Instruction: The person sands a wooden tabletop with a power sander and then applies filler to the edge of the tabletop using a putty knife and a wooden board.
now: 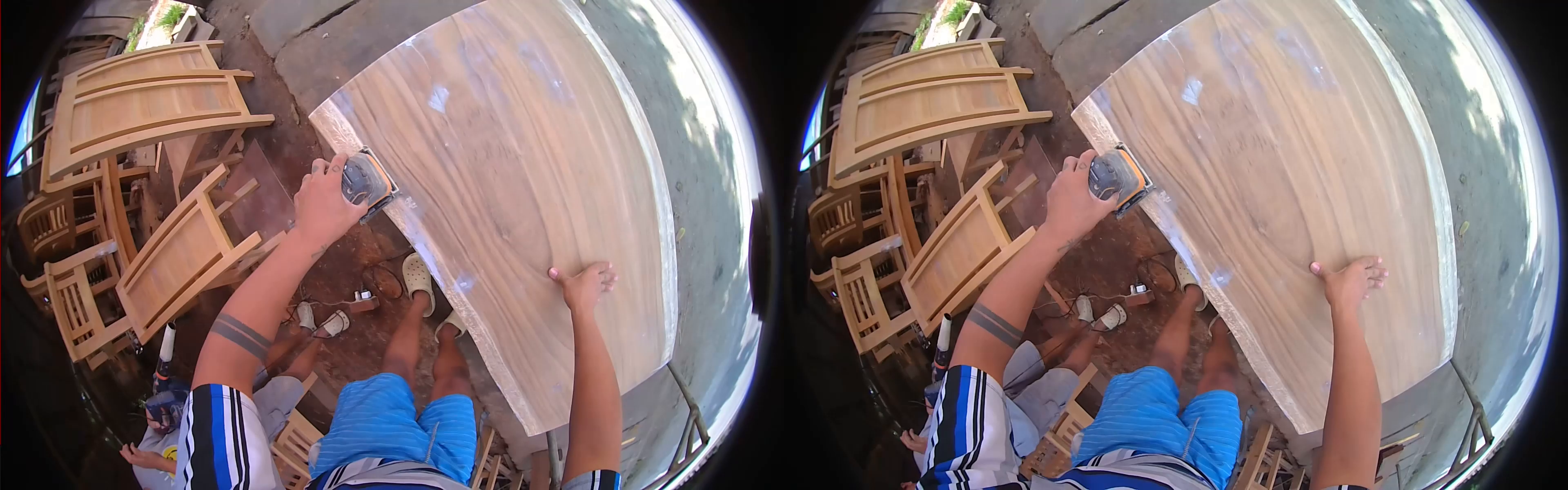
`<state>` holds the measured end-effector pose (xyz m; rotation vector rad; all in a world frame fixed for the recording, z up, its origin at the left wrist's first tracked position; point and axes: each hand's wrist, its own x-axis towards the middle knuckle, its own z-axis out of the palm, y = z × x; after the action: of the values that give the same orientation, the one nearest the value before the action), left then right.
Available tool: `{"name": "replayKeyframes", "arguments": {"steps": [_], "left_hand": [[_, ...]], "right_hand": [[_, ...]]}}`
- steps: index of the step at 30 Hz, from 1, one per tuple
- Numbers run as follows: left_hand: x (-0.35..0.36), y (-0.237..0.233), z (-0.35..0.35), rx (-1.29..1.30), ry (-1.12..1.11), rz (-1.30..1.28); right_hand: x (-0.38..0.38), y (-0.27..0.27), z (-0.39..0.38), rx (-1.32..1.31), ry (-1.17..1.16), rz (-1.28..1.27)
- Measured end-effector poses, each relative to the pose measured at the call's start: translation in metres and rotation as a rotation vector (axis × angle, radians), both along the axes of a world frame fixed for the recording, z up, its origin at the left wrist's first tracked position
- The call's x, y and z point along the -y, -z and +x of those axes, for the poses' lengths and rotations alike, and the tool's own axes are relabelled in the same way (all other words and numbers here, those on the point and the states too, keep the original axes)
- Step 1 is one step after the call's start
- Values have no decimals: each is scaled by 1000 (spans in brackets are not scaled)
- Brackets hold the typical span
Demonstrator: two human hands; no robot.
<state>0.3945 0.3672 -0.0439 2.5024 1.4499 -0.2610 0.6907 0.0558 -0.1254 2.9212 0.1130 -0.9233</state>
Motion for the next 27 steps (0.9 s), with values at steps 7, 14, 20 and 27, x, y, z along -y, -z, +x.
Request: {"name": "replayKeyframes", "arguments": {"steps": [7, 14, 20, 27], "left_hand": [[9, -2, -3, 22, 57, -36], [27, -2, 1, 23, 74, -49], [14, 1, 25, 57, 77, -48], [-54, 2, 44, 67, -293, -86]], "right_hand": [[-4, 0, 2, -10, 17, -23], [4, 10, 4, -10, 8, 4], [-4, 2, 6, -79, 30, -86], [22, 45, 20, -9, -129, -167]]}}
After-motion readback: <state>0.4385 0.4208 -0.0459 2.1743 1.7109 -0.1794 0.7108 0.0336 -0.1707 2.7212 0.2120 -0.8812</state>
